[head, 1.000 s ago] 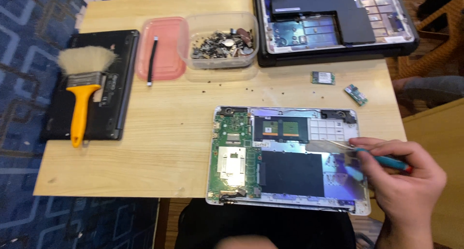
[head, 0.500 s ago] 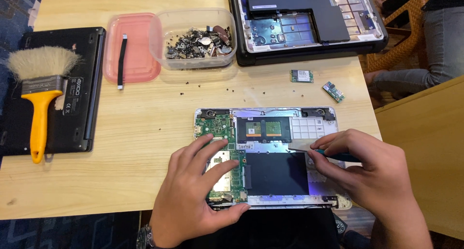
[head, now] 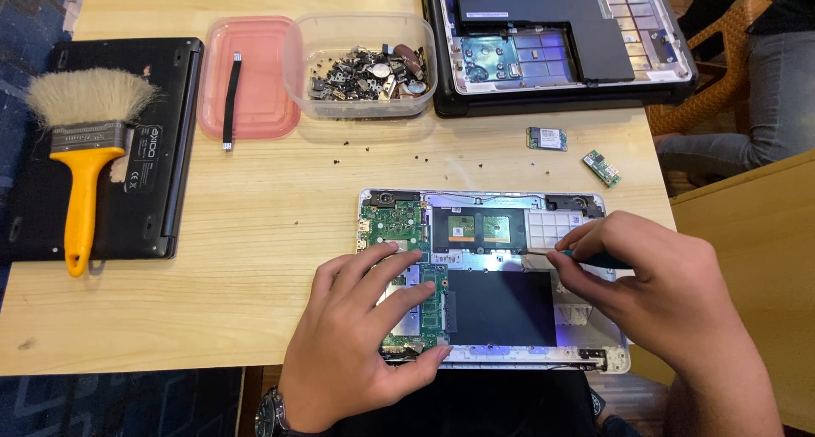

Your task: Disassembling a laptop motherboard by removing screws and detaching small internal components using a screwdriver.

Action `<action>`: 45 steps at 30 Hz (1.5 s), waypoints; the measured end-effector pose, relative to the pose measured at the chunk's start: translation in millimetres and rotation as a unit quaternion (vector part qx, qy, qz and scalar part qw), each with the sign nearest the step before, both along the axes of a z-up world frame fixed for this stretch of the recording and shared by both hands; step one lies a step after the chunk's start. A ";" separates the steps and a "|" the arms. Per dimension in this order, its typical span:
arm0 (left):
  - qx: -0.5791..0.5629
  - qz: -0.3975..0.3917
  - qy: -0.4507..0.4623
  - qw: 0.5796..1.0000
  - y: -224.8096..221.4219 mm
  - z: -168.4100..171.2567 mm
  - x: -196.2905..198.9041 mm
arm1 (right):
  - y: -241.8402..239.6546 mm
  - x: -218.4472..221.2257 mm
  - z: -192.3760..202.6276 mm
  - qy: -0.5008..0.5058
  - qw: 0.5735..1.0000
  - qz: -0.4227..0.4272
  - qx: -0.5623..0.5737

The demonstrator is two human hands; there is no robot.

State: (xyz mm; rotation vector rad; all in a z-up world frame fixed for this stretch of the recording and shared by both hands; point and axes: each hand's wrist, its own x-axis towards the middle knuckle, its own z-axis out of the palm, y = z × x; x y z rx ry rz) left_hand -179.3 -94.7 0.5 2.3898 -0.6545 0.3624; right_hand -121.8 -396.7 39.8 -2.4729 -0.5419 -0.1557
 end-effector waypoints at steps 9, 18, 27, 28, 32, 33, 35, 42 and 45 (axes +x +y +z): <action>-0.003 -0.003 -0.009 1.000 -0.5 3.2 1.1 | 0.9 8.6 9.3 0.028 0.996 0.034 -0.082; 0.010 0.008 -0.003 1.000 -2.3 -2.3 1.1 | -31.6 4.8 21.7 0.022 0.995 0.003 -0.101; 0.022 0.006 -0.005 1.000 -2.5 -4.5 1.1 | -44.3 -16.1 5.0 0.058 0.994 -0.011 -0.089; 0.021 0.003 -0.004 1.000 -3.4 -5.0 0.7 | -44.5 -18.7 4.8 0.060 0.994 -0.014 -0.090; 0.014 0.009 -0.001 1.000 -3.4 -5.3 1.0 | -39.0 -25.4 5.4 0.030 0.996 -0.002 -0.081; 0.013 0.007 0.000 1.000 -3.1 -5.8 1.8 | -36.8 -27.6 4.8 0.018 0.998 0.005 -0.063; 0.013 0.012 0.000 1.000 -4.2 -5.8 0.9 | -37.7 -41.0 -6.1 -0.007 0.997 -0.004 -0.076; 0.026 0.029 0.000 0.999 -6.5 -6.0 1.3 | -20.7 -76.4 -20.4 -0.116 0.993 -0.007 -0.009; 0.030 0.027 0.007 0.999 -5.7 -5.4 0.8 | -19.0 -85.9 -26.2 -0.126 0.991 -0.030 0.009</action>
